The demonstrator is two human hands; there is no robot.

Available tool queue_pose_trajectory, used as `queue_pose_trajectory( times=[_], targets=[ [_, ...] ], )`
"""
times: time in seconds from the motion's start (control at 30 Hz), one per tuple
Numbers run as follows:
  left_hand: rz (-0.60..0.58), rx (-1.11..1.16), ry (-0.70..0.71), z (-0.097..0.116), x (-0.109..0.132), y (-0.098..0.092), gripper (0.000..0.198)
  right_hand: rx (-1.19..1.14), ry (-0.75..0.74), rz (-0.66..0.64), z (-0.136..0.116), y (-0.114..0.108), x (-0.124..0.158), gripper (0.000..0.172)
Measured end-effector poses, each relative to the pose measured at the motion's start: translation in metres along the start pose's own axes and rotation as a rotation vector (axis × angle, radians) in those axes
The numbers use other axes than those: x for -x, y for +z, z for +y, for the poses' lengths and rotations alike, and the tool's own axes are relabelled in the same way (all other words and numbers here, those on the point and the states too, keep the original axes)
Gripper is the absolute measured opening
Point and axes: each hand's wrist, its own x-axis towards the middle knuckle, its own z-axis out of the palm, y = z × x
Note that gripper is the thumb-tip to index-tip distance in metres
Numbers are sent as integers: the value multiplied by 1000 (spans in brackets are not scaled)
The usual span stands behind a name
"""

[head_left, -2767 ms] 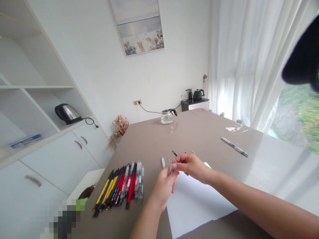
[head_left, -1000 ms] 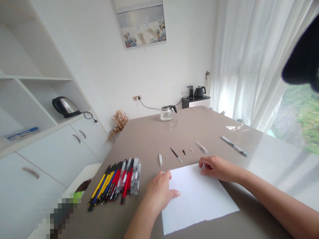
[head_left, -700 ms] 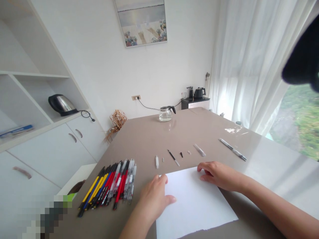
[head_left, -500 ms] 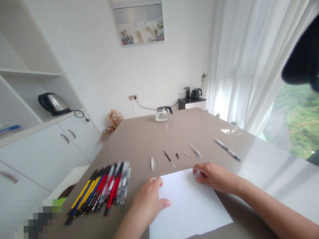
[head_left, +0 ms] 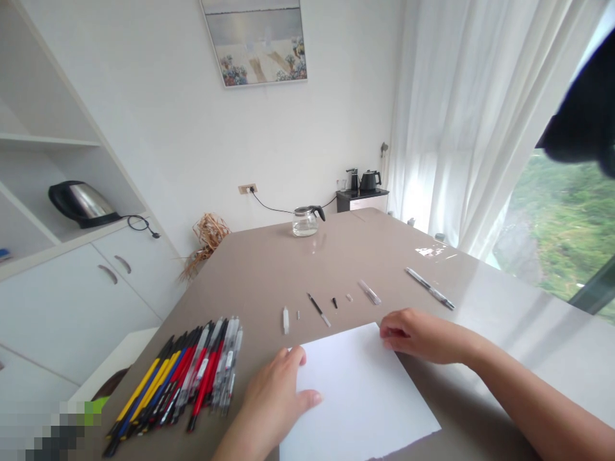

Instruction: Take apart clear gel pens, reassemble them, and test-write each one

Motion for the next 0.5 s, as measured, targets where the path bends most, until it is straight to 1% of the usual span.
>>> queue_pose_trajectory(
  times=[0.1,0.17,0.23,0.33,0.4,0.5],
  targets=[
    [-3,4,9,-1,1,0,33,72,103,175,2,-6,-8,30],
    [-9,-1,12,0,2,-1,32,131,194,254,2,-9,-21,33],
    [-13,-5,8,0,2,-1,32,163,289,304,4,-9,-39,33],
    [-19,-4,3,2,1,-2,30,224,453,355,11,-7,-64,38],
    [-21,-12,2,4,1,-3,28,235,504,366,16,-3,-75,39],
    [-20,-22,11,5,0,-3,26,238,523,393,22,6,-83,34]
  ],
)
